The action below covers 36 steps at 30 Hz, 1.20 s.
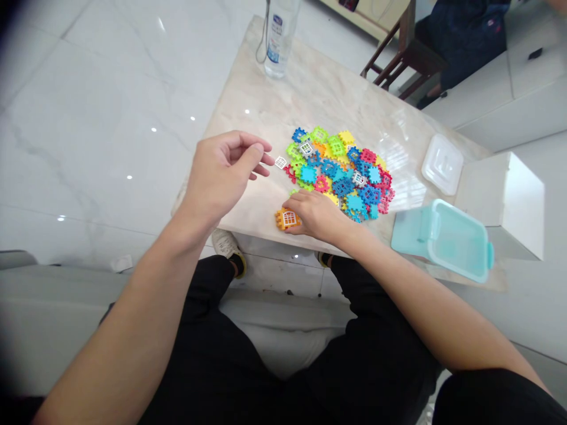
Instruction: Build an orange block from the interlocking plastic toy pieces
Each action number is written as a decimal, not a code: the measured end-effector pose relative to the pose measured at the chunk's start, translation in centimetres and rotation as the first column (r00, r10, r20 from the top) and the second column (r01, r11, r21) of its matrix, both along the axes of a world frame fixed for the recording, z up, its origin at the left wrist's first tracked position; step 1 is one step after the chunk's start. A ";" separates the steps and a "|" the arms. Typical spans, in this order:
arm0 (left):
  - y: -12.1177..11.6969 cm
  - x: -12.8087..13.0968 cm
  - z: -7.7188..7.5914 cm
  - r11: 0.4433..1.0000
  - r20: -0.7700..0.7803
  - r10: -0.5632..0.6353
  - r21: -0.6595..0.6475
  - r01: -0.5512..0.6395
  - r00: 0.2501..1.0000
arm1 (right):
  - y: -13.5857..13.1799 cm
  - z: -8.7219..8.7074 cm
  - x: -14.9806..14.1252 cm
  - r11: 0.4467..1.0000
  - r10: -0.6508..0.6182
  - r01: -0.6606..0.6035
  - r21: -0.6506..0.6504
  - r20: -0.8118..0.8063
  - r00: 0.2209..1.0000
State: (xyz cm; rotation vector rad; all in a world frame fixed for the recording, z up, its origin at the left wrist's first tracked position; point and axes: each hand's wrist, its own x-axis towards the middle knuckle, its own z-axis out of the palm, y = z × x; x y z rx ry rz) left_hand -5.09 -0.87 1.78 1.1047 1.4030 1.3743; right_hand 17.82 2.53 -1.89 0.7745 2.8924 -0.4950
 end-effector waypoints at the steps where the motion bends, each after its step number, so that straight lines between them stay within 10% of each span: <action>1: 0.0 0.0 0.1 1.000 0.003 0.004 -0.006 -0.004 1.000 | 0.0 0.0 0.0 1.000 0.006 -0.006 0.008 0.011 1.000; 36: -0.1 0.0 2.2 0.988 0.126 0.034 -0.151 -0.014 0.991 | -0.7 -0.8 0.3 1.000 0.016 -0.017 0.000 0.046 0.999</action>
